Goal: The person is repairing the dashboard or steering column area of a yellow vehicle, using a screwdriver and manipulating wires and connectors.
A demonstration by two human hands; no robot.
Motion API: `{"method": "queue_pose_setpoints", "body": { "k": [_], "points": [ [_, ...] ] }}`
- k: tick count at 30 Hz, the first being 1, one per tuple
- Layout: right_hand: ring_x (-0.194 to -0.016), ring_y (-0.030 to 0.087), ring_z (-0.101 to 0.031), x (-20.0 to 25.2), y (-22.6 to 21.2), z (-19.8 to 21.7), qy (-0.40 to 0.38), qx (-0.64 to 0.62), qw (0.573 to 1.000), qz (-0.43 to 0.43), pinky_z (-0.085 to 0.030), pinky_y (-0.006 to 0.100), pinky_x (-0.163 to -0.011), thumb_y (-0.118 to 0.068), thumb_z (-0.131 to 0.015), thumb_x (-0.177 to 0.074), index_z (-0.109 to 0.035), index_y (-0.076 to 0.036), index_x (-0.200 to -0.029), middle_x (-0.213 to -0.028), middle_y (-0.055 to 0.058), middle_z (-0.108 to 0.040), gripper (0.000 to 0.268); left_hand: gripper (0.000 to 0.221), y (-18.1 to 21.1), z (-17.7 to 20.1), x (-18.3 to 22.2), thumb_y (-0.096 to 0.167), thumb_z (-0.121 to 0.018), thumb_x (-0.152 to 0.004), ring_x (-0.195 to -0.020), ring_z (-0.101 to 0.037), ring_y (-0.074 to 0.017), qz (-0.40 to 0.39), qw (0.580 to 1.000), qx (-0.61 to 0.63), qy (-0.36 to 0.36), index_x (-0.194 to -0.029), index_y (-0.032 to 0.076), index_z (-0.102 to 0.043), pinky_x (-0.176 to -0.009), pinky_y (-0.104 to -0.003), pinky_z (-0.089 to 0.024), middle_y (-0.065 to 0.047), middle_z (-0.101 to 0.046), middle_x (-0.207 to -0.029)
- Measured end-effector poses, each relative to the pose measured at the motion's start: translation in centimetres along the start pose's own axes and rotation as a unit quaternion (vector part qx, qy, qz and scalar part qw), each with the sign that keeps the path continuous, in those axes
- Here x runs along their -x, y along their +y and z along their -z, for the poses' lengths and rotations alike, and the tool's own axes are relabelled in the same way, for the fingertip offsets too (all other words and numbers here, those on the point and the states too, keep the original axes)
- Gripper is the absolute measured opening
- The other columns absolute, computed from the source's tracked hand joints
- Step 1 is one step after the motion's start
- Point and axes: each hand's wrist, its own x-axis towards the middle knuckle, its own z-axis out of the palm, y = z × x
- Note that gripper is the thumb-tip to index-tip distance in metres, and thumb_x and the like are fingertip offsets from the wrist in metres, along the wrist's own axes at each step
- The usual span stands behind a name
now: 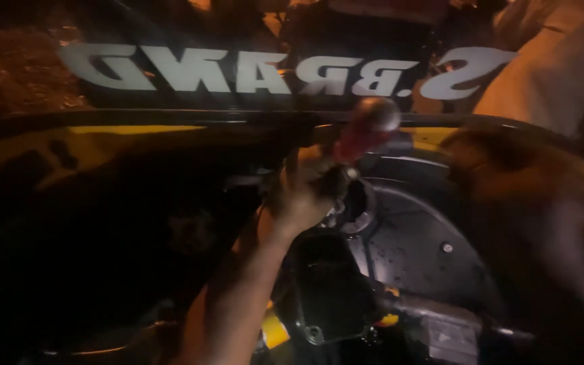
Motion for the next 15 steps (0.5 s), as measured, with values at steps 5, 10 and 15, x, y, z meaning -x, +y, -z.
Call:
{"method": "queue_pose_setpoints", "body": {
  "k": [5,10,15],
  "points": [
    [-0.091,0.018,-0.071,-3.2,-2.6,-12.3,0.003,-0.175,0.984,0.009,-0.057,0.038,-0.081,-0.023,-0.064,-0.097,-0.077,-0.01,-0.104,-0.107,0.008,-0.078,0.02,0.014,2.1,3.1,-1.5,0.02,-0.062,-0.107,-0.068,-0.063,-0.0126,0.232,0.97,0.074,-0.015,-0.101,0.009,-0.068,-0.065,-0.027,-0.051,-0.002,-0.065,-0.077],
    [-0.094,0.031,-0.073,-11.3,1.9,-20.2,-0.005,0.196,0.98,0.041,-0.06,0.044,-0.084,-0.017,-0.06,-0.092,-0.078,-0.016,-0.106,-0.104,0.014,-0.075,0.023,0.016,1.8,3.0,-1.3,0.022,-0.06,-0.113,-0.063,-0.061,-0.0105,0.163,0.983,0.068,0.048,-0.104,0.01,-0.064,-0.06,-0.025,-0.047,-0.001,-0.061,-0.077],
    [-0.088,0.032,-0.073,-13.7,6.7,-24.4,0.11,0.219,0.958,0.146,-0.059,0.045,-0.074,-0.027,-0.059,-0.096,-0.073,-0.009,-0.108,-0.099,0.016,-0.075,0.026,0.016,1.3,1.7,0.1,0.023,-0.064,-0.108,-0.081,-0.071,-0.02,0.05,0.985,-0.136,0.093,-0.117,0.01,-0.067,-0.072,-0.034,-0.056,-0.005,-0.071,-0.095]
  ]
}}
